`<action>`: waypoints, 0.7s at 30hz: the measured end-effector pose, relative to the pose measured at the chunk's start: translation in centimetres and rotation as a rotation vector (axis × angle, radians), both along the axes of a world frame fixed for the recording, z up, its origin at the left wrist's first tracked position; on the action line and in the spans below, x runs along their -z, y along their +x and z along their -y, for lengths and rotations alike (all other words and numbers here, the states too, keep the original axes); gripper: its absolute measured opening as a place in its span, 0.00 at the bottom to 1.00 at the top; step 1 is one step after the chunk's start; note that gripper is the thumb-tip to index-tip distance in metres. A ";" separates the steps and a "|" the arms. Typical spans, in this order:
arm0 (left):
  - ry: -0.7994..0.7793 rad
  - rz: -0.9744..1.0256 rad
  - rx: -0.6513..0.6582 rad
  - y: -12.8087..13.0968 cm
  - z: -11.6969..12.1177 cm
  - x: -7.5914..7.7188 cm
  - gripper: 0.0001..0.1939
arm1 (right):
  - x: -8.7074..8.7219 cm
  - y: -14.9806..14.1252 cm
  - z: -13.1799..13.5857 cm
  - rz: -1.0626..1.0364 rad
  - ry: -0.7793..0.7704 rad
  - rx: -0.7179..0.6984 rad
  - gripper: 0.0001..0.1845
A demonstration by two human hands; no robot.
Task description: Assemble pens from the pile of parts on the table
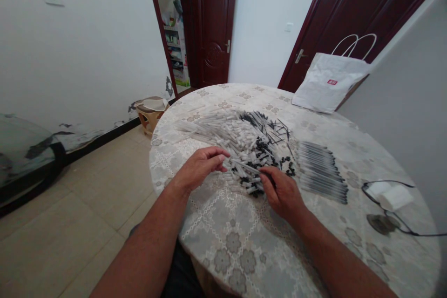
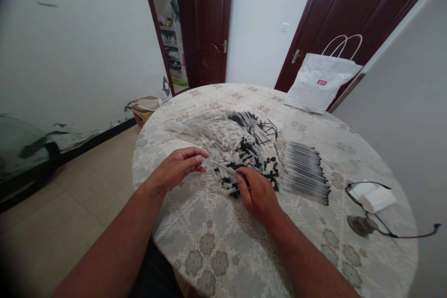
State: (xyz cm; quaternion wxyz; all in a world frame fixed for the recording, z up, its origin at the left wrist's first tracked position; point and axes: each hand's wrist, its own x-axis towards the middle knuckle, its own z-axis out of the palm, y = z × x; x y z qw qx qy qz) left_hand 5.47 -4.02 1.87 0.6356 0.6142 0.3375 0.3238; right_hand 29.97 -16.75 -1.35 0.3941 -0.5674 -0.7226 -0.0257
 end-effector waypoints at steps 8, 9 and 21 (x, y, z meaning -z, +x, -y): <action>-0.084 0.149 0.006 0.3 0.0 0.0 0.14 | -0.5 0.2 0.3 -0.010 0.007 -0.001 0.09; -0.092 0.169 0.001 0.3 0.0 -0.1 0.14 | -0.6 0.3 0.3 -0.011 0.010 0.001 0.09; -0.051 0.060 0.008 1.0 0.5 0.3 0.16 | -0.5 -0.5 0.1 0.041 0.034 -0.005 0.09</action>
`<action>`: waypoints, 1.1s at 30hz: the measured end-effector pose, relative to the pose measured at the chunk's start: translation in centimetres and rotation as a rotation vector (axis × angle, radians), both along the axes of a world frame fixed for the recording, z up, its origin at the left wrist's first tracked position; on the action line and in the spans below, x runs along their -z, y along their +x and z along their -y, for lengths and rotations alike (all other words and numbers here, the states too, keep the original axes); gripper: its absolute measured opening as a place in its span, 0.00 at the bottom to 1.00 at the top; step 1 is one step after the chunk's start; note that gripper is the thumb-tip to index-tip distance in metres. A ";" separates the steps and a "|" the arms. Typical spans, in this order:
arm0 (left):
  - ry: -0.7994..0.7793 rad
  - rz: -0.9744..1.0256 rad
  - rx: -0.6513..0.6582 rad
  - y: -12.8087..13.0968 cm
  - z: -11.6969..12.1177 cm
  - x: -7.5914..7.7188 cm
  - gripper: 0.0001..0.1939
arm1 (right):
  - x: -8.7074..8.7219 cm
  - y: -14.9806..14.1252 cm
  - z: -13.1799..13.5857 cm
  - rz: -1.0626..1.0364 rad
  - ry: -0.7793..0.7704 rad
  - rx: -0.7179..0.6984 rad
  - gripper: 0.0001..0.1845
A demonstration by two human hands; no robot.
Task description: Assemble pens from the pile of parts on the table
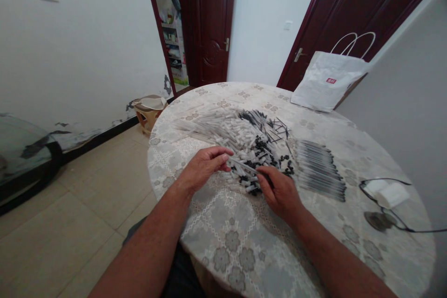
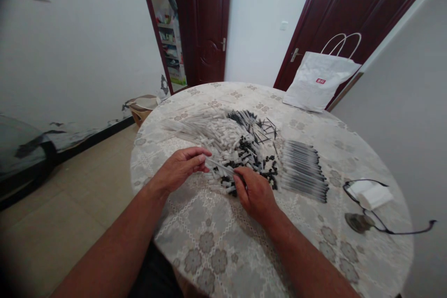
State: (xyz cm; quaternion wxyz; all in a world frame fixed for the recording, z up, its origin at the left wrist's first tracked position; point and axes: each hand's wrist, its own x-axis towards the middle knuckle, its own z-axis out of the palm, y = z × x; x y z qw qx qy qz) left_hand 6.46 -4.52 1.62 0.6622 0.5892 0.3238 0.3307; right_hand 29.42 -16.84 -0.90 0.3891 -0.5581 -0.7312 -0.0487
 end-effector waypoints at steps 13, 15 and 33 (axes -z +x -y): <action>-0.201 0.210 -0.085 2.0 0.9 0.4 0.15 | 0.6 -1.1 -0.2 0.254 0.041 0.023 0.15; -0.205 0.214 -0.105 2.2 1.1 0.4 0.14 | 0.4 -1.3 -0.1 0.177 0.014 -0.002 0.16; 0.004 -0.002 0.058 3.1 1.8 0.6 0.19 | -1.5 -1.0 -0.4 -0.373 -0.483 -0.148 0.10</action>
